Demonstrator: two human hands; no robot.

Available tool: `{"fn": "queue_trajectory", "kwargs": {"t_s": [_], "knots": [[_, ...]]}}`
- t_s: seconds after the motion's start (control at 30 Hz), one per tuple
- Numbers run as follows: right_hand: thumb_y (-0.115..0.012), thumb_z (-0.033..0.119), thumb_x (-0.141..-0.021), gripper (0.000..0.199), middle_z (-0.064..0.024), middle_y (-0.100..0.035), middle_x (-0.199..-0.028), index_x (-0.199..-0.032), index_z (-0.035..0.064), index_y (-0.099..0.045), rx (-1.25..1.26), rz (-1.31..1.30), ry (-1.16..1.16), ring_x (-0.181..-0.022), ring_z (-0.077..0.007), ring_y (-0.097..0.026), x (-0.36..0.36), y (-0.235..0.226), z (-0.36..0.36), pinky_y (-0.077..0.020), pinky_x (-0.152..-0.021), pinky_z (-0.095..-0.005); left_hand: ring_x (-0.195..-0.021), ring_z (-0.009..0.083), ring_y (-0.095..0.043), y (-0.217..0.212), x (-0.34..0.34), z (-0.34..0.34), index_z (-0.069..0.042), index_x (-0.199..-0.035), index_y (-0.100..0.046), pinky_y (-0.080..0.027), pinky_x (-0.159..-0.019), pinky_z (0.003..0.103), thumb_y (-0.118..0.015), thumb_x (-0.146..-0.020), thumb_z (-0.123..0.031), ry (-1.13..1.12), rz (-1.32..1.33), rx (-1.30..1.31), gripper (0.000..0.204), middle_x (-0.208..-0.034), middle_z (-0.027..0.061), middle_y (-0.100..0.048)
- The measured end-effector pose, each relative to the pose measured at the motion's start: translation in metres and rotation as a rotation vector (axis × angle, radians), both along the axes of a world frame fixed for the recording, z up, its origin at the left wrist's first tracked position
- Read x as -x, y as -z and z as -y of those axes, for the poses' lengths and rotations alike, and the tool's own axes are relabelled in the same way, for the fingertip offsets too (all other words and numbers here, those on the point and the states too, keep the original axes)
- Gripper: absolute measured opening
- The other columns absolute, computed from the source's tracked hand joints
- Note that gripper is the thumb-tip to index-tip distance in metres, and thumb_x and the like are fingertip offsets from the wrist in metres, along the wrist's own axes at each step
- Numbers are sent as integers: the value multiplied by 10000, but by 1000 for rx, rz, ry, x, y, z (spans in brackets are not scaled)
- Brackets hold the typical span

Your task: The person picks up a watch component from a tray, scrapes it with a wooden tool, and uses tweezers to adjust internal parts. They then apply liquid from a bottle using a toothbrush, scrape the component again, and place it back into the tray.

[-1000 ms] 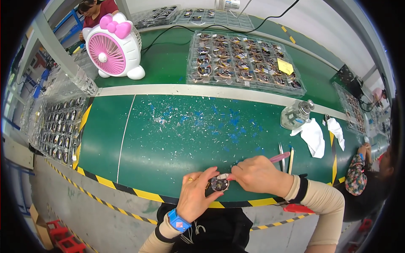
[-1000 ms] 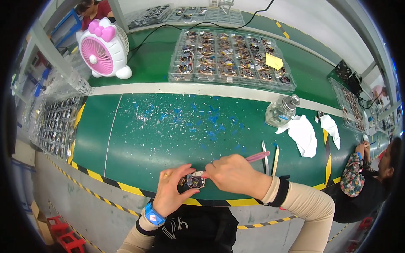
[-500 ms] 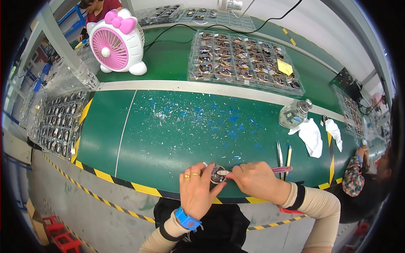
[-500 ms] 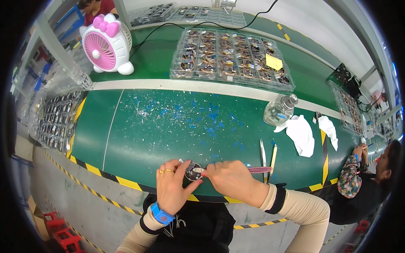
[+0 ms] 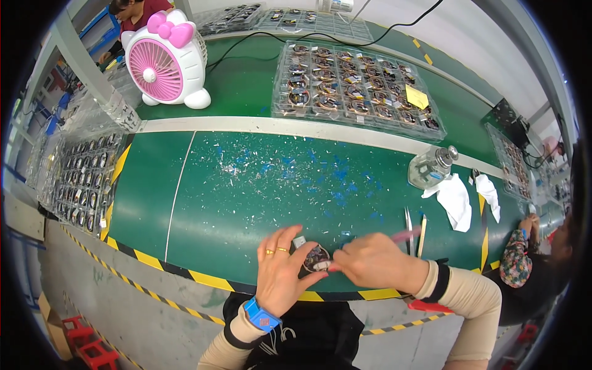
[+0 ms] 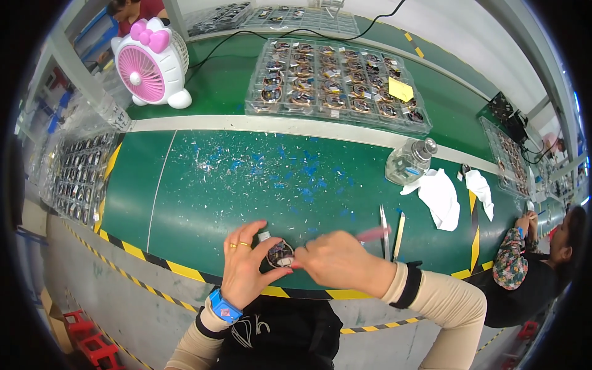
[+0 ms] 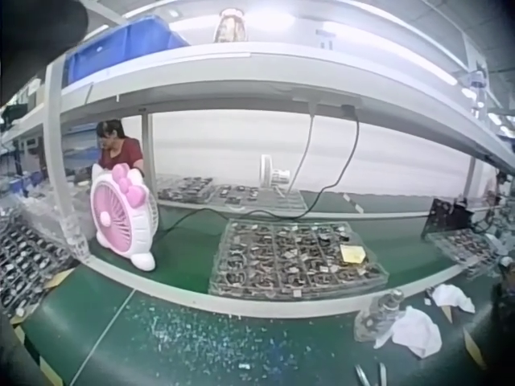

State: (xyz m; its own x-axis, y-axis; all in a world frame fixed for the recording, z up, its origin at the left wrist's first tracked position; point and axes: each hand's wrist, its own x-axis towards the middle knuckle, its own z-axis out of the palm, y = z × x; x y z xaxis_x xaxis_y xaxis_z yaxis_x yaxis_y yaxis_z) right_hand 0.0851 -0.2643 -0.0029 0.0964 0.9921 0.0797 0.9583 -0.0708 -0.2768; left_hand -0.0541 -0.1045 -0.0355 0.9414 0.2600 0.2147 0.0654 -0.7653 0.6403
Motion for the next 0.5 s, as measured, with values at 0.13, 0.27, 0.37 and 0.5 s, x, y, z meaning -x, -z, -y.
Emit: {"fn": "queue_trajectory", "kwargs": {"t_s": [0.13, 0.27, 0.37, 0.5], "knots": [[-635, 197, -838, 204, -88, -571, -580, -699, 69, -556, -7, 31, -42, -549, -275, -619, -15, -9, -7, -464, -488, -397, -1282, 360, -424, 1, -3, -3, -97, -1073, -686, -270, -1066, 598, -858, -644, -273, 39, 47, -68, 495, -1312, 108, -512], [-624, 208, -853, 217, -93, -567, -575, -702, 67, -559, 41, -62, -61, -552, -282, -619, -9, -4, -4, -456, -485, -405, -1346, 372, -362, 6, 0, -4, -102, -1074, -684, -166, -1112, 665, -853, -653, -283, 49, 18, -13, 489, -1352, 106, -493], [-621, 214, -861, 221, -92, -564, -573, -705, 69, -561, 48, -28, -23, -550, -285, -616, -19, -5, -6, -453, -482, -405, -1338, 363, -376, 5, -1, -4, -108, -1078, -684, -183, -1109, 657, -853, -654, -292, 68, 22, -37, 492, -1338, 97, -504], [-622, 217, -861, 219, -92, -565, -572, -710, 70, -564, 67, -49, -35, -541, -287, -612, -8, -4, -3, -449, -476, -404, -1338, 359, -378, 7, -2, -5, -109, -1081, -682, -181, -1108, 659, -852, -653, -303, 50, 17, -48, 500, -1332, 93, -511]]}}
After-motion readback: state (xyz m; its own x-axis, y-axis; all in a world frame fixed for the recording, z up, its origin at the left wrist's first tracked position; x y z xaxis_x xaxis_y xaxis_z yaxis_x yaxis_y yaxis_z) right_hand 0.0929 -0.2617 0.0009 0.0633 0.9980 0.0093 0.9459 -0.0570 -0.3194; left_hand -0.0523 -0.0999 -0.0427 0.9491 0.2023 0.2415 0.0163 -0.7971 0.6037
